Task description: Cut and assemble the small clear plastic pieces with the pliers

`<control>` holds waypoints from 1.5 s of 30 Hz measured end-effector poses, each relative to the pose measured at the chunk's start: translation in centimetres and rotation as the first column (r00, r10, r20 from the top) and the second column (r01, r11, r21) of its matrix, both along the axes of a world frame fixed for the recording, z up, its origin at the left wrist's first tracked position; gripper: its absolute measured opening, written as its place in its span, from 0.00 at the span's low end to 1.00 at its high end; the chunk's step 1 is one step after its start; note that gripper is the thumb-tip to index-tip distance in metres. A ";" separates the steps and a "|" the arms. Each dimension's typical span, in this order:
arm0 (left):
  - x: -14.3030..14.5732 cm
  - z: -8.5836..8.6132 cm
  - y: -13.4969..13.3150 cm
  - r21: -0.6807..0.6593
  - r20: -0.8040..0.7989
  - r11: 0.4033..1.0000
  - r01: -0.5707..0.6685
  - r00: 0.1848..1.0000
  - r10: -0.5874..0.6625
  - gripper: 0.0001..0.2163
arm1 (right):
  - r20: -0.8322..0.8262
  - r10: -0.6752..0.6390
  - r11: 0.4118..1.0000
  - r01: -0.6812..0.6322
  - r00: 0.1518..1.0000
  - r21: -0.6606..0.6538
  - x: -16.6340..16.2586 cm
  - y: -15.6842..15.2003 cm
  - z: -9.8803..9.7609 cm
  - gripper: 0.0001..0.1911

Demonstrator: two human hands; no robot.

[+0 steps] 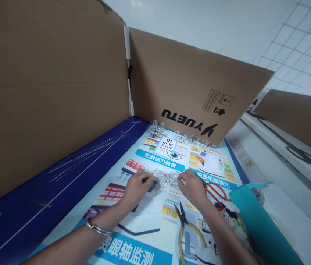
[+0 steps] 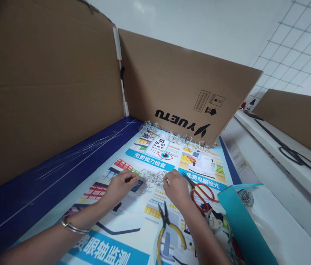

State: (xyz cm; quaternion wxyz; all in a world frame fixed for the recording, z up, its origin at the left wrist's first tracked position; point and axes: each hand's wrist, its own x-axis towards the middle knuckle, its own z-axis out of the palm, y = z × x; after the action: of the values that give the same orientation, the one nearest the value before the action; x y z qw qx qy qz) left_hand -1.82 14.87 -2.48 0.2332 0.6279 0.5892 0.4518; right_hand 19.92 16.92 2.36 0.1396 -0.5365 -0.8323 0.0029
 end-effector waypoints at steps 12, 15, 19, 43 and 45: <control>0.0 0.5 -0.4 0.063 0.108 0.994 -0.090 0.991 0.083 0.08 | -0.155 0.055 0.998 -0.050 0.986 0.039 0.0 0.1 -0.4 0.08; 0.3 0.9 -0.6 0.086 0.106 0.994 -0.063 0.993 0.054 0.08 | -0.145 0.058 0.997 -0.050 0.988 0.059 -0.2 0.1 -0.7 0.08; 1.2 1.4 -0.9 0.117 0.080 0.993 0.000 0.997 -0.009 0.07 | -0.112 0.072 0.993 -0.060 0.991 0.104 -0.7 -0.2 -1.1 0.09; 5.2 1.2 -1.1 0.186 0.023 0.978 -0.095 0.995 0.092 0.07 | -0.316 0.141 0.968 -0.063 0.938 0.244 -1.4 -0.7 -2.7 0.10; 5.6 1.1 -1.2 0.191 0.026 0.974 -0.118 0.993 0.116 0.07 | -0.387 0.151 0.970 -0.061 0.909 0.235 -1.5 -0.6 -2.9 0.09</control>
State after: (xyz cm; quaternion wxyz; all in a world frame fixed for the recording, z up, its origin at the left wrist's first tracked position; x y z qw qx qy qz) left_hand 3.80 13.69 -1.39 0.1487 0.6084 0.5769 0.5243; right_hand 18.42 16.34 -0.59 0.3651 -0.4596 -0.8091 0.0297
